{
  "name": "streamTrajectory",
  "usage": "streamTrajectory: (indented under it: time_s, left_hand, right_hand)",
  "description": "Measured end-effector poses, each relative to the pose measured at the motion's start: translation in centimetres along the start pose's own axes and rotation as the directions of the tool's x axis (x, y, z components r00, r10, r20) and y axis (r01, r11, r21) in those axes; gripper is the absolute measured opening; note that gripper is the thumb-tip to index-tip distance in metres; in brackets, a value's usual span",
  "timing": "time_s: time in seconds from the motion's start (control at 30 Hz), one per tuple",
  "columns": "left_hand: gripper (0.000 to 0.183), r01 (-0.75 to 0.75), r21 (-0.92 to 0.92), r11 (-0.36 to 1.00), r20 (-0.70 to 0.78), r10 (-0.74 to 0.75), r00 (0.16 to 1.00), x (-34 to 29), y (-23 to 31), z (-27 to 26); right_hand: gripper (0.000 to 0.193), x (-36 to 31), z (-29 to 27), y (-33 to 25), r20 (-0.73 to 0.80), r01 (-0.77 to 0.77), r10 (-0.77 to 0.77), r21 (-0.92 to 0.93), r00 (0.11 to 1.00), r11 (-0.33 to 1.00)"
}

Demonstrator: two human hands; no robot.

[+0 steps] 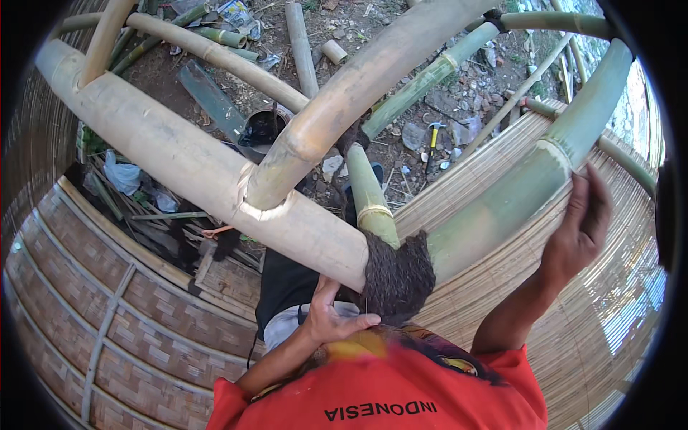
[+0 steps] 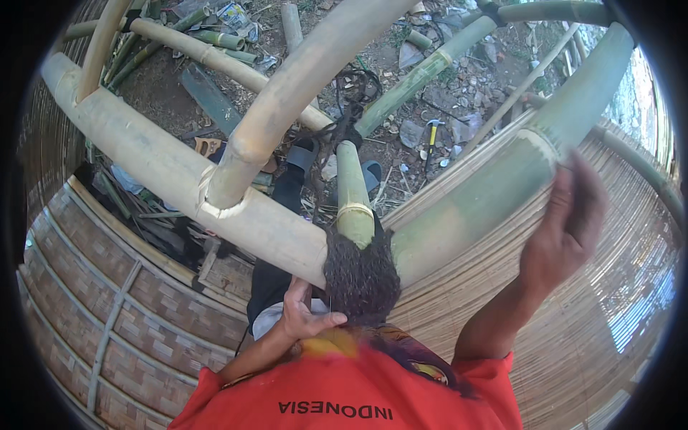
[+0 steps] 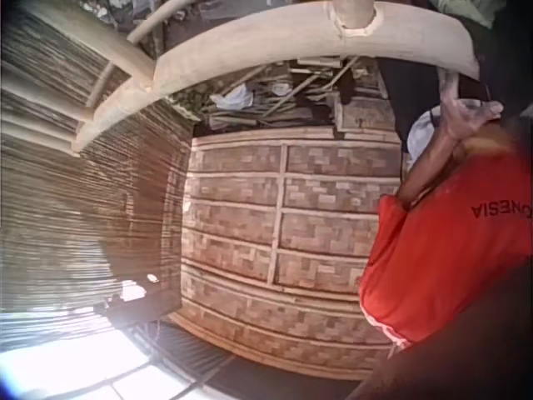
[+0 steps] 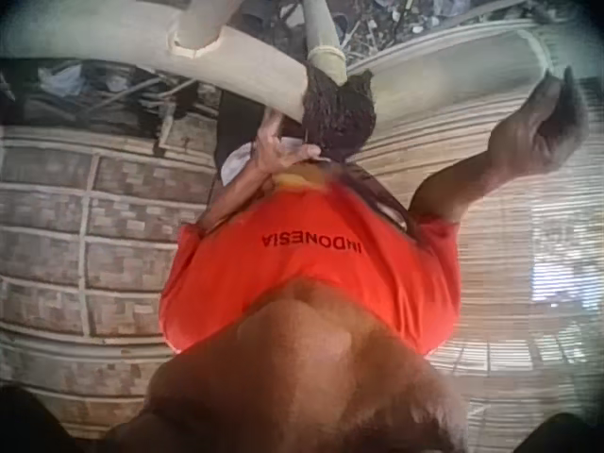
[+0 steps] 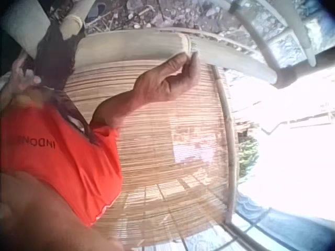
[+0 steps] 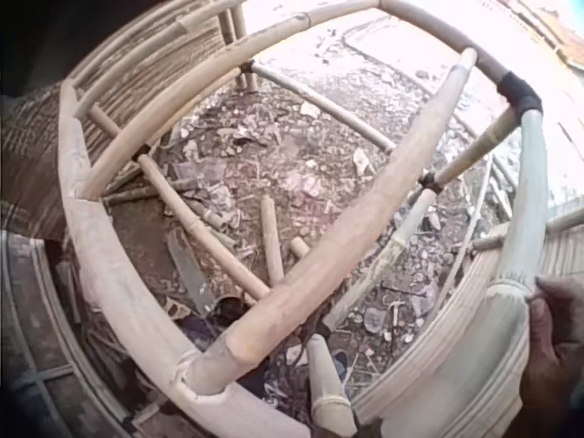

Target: Tying bamboo poles together with dark fibrous rope to construct a frame.

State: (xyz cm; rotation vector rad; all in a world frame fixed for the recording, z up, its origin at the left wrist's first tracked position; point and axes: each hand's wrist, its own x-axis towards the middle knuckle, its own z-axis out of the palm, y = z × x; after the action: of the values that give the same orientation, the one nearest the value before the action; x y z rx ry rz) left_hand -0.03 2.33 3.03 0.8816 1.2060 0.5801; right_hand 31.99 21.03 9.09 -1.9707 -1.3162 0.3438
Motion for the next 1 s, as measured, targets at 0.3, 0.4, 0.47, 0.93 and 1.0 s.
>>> streamTrajectory:
  time_s: [0.3,0.4,0.47,0.93,1.0]
  left_hand:
    - [0.100,-0.187,0.077,0.979,-0.077,0.193,0.978,0.3,1.2,-0.1]
    - [0.103,-0.250,0.009,0.968,-0.130,0.249,0.960,-0.4,0.4,0.1]
    - [0.104,-0.271,-0.010,0.962,-0.180,0.265,0.947,-0.6,0.1,0.2]
    - [0.113,-0.188,-0.248,0.950,-0.133,0.159,0.978,-1.2,1.3,-0.3]
    - [0.111,-0.218,-0.200,0.955,-0.150,0.189,0.970,-1.1,0.7,0.0]
  right_hand:
    - [0.068,-6.7,18.3,2.3,0.933,0.735,-0.191,0.358,-0.305,0.575]
    - [0.059,-6.2,19.9,0.1,0.896,0.666,-0.185,0.426,-0.403,0.612]
    - [0.036,-5.2,19.3,0.0,0.932,0.610,-0.091,0.301,-0.351,0.733]
    - [0.040,-5.7,6.3,-17.3,0.949,0.626,0.051,-0.246,0.312,0.740]
    - [0.042,-8.1,5.0,-17.8,0.928,0.557,0.082,-0.286,0.363,0.780]
